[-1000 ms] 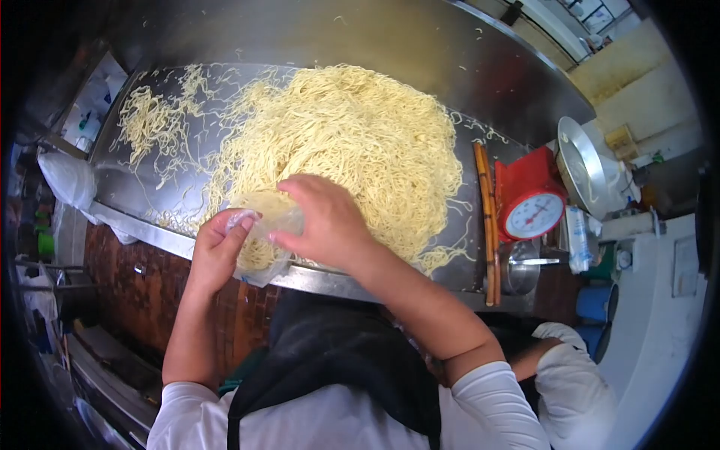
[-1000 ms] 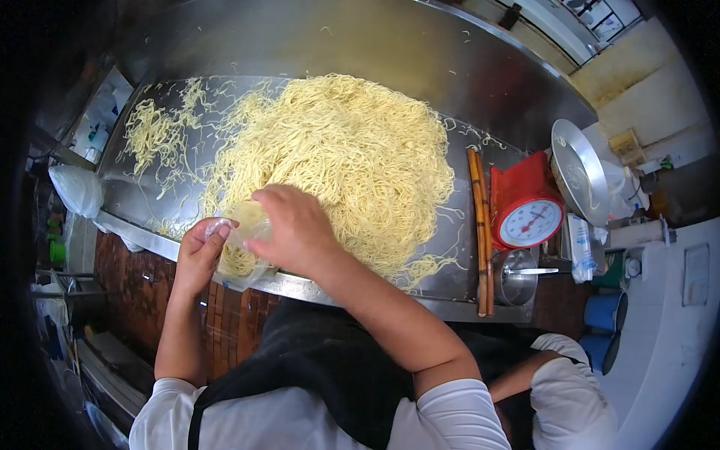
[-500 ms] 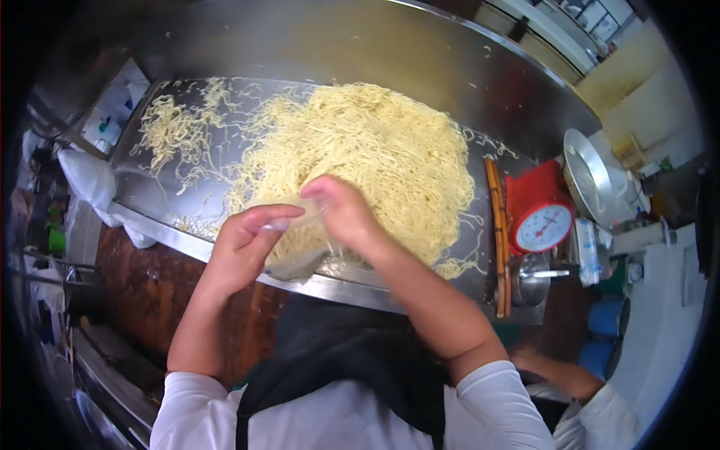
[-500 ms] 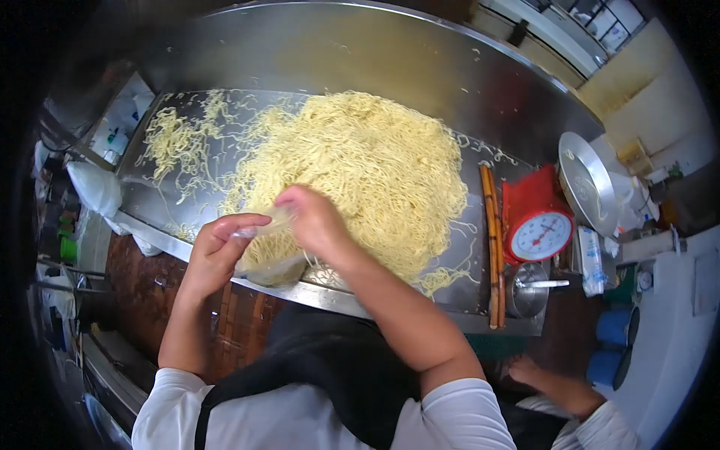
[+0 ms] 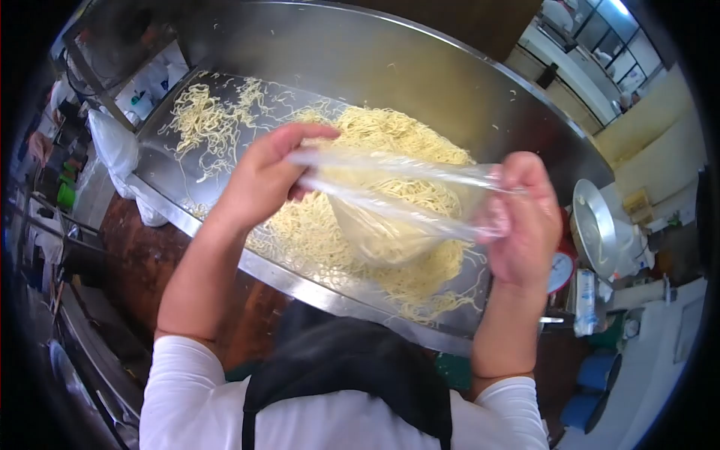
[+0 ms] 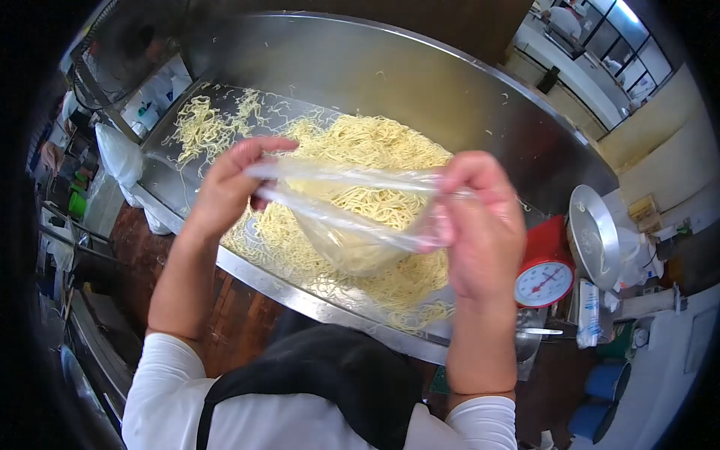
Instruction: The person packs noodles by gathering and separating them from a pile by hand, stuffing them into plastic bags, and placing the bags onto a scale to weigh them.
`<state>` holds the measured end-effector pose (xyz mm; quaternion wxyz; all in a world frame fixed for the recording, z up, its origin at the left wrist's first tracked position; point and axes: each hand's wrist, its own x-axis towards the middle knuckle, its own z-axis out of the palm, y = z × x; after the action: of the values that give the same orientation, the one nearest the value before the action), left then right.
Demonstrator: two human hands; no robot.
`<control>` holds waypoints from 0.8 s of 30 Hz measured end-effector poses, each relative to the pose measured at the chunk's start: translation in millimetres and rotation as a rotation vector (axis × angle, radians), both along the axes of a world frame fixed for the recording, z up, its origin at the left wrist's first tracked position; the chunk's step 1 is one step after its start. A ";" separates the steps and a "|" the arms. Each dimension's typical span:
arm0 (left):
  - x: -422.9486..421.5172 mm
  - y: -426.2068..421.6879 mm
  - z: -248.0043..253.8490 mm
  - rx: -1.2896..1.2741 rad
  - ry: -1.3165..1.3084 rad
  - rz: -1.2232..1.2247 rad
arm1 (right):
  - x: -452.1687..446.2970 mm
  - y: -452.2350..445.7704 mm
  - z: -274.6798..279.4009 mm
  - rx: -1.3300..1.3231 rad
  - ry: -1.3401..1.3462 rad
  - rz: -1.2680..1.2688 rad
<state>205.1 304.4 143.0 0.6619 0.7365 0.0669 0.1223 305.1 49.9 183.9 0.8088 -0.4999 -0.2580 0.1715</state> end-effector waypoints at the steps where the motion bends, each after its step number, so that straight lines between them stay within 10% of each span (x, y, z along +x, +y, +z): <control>1: 11.3 -10.7 17.8 0.024 -0.078 -0.006 | 9.6 -17.0 4.0 0.038 -0.016 -0.004; 10: 114.9 -121.9 164.2 0.178 -0.389 -0.287 | 56.7 -168.3 88.9 0.024 -0.420 -0.329; 14: 158.4 -192.8 191.4 0.078 -0.440 -0.326 | 69.7 -211.1 120.5 0.087 -0.587 -0.826; 24: 309.8 -344.8 188.1 0.039 -0.355 -0.485 | 117.2 -348.4 116.6 -0.160 -0.421 -0.865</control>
<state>514.9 -40.4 331.2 0.6589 0.7107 -0.2300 0.0886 422.3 -298.5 300.5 0.6951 -0.6458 -0.1707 -0.2657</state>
